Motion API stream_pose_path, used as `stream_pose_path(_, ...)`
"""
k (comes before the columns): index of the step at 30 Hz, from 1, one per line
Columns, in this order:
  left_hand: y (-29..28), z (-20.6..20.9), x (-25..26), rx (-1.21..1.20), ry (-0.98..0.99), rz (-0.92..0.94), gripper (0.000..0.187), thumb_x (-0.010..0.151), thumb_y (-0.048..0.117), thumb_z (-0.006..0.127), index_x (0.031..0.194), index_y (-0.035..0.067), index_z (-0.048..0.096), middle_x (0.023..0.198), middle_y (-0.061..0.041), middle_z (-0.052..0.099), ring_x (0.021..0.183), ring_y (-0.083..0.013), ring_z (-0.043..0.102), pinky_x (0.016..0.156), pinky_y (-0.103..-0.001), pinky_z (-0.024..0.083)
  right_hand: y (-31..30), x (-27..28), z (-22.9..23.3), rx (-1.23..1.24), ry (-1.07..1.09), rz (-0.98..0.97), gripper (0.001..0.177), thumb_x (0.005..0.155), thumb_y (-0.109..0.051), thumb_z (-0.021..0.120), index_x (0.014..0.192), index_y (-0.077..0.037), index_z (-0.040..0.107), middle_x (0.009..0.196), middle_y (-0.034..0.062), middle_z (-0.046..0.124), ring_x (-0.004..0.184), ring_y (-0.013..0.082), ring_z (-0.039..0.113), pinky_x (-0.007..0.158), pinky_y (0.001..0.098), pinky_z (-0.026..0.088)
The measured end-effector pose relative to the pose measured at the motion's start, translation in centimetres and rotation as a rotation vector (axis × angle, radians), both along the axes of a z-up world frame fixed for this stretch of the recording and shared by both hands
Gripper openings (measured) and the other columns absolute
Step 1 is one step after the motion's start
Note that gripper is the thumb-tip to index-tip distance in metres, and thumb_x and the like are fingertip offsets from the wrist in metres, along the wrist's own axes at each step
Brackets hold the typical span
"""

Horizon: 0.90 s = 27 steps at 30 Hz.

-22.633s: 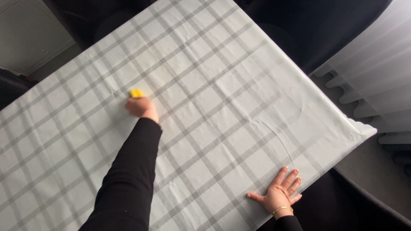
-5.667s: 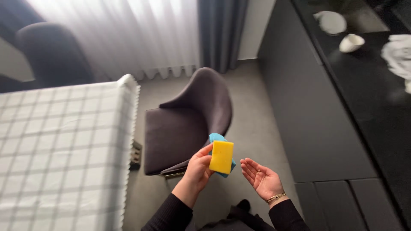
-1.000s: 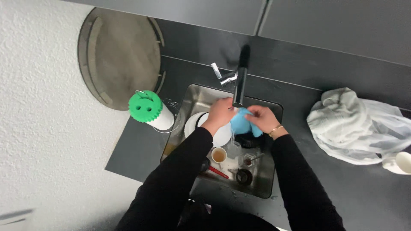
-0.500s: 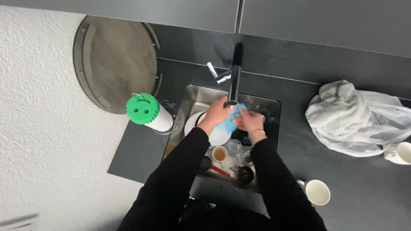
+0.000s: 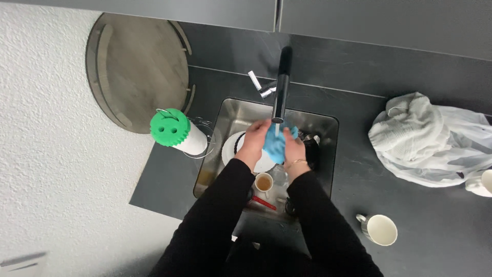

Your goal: Clean a dining table by wiping it with a sponge and then a cloth

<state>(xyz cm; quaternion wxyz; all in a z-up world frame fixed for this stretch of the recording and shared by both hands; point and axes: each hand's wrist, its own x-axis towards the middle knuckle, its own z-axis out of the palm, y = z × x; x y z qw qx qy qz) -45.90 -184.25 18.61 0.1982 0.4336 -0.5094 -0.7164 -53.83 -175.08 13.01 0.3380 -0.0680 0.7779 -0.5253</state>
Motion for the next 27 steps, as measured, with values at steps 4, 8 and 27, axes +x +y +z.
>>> stream_pose_path(4, 0.3, -1.6, -1.3, 0.155, -0.008, -0.006, 0.044, 0.098, 0.045, 0.069, 0.125, 0.011, 0.065, 0.124, -0.013, 0.06, 0.126, -0.0324, 0.052, 0.107, -0.055, 0.036, -0.9, 2.3, 0.5, -0.117, -0.044, -0.238, 0.052, 0.088, -0.051, 0.077, 0.113, -0.005, 0.077, 0.113, 0.0195, 0.076, 0.117, 0.027, 0.068, 0.105, 0.0437, 0.051)
stream_pose_path(8, 0.8, -1.0, -1.8, 0.314, 0.028, 0.019, 0.064, 0.095, 0.049, 0.071, 0.144, 0.011, 0.056, 0.154, -0.018, 0.05, 0.149, -0.0396, 0.036, 0.122, -0.061, 0.024, 0.3, 2.5, 6.3, -0.036, -0.13, -0.322, 0.079, 0.084, -0.069, 0.068, 0.113, 0.004, 0.073, 0.122, 0.0251, 0.071, 0.127, 0.0331, 0.063, 0.114, 0.0449, 0.044)
stream_pose_path(27, 3.6, 3.9, -0.8, -0.466, -0.332, -0.258, 0.061, 0.098, 0.057, 0.051, 0.103, 0.003, 0.077, 0.091, -0.019, 0.077, 0.102, -0.0357, 0.074, 0.094, -0.051, 0.055, -1.0, 2.0, -0.4, -0.033, 0.249, -0.239, 0.022, 0.099, -0.027, 0.06, 0.085, -0.011, 0.052, 0.083, 0.008, 0.049, 0.068, 0.0239, 0.046, 0.066, 0.0397, 0.046)
